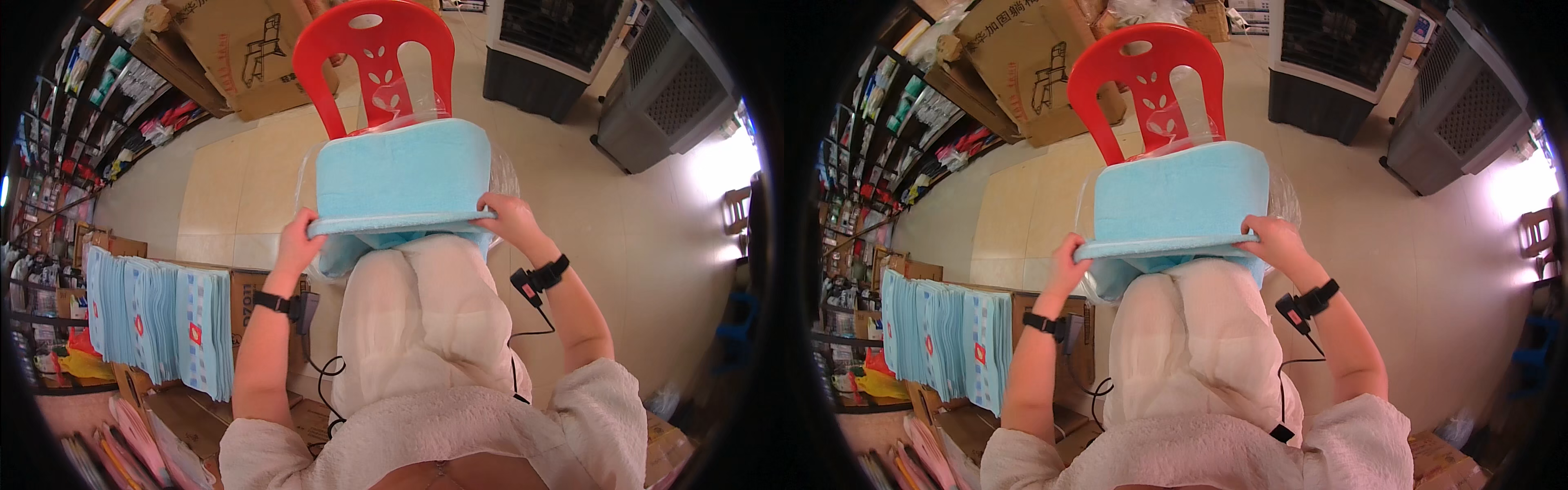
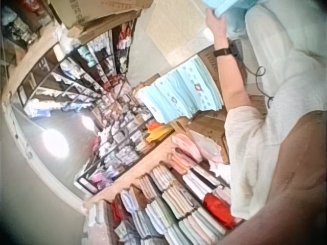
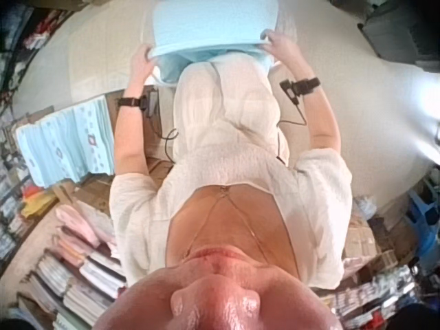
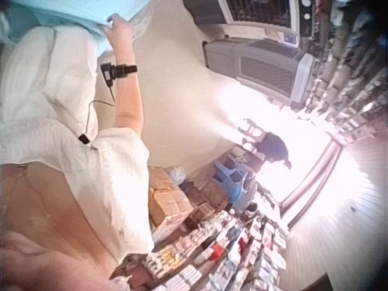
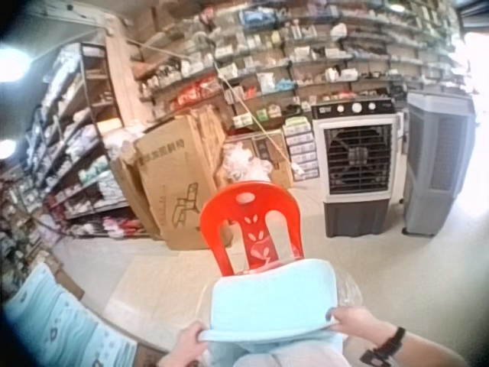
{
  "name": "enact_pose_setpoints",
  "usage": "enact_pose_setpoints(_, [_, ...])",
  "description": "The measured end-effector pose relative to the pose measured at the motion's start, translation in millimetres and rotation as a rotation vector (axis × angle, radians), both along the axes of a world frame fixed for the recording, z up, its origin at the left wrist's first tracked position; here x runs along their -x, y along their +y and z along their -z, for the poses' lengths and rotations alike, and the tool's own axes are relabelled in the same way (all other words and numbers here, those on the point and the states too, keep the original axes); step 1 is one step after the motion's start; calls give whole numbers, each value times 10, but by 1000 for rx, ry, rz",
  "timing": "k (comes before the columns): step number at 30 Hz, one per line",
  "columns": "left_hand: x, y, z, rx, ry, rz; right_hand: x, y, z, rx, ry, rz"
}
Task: The person folds several blue towels one by one and places them on a cardboard box, occasionally adjusting a towel already in a stack.
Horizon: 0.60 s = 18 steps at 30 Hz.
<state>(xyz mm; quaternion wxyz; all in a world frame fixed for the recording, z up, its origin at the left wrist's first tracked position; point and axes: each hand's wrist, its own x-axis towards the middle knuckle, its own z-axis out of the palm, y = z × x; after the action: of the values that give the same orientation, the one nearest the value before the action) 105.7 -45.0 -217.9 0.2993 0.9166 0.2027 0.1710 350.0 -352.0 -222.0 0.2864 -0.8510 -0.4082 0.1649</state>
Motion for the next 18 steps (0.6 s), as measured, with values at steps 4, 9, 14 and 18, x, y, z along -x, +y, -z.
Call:
enact_pose_setpoints(4, [268, 45, -526, -91, -105, -128, -57, -291, -245, -233, -215, -17])
enact_pose_setpoints(9, [675, -60, -1140, -309, -145, -263, -186, -587, -733, -473, -386, 218])
enact_pose_setpoints(14, [1141, -51, -1396, -353, -55, -425, -155, -752, -1062, -512, -611, 330])
enact_pose_setpoints(18, [1569, -49, -1452, -220, -98, -429, -152, -1007, -1105, -442, -625, 422])
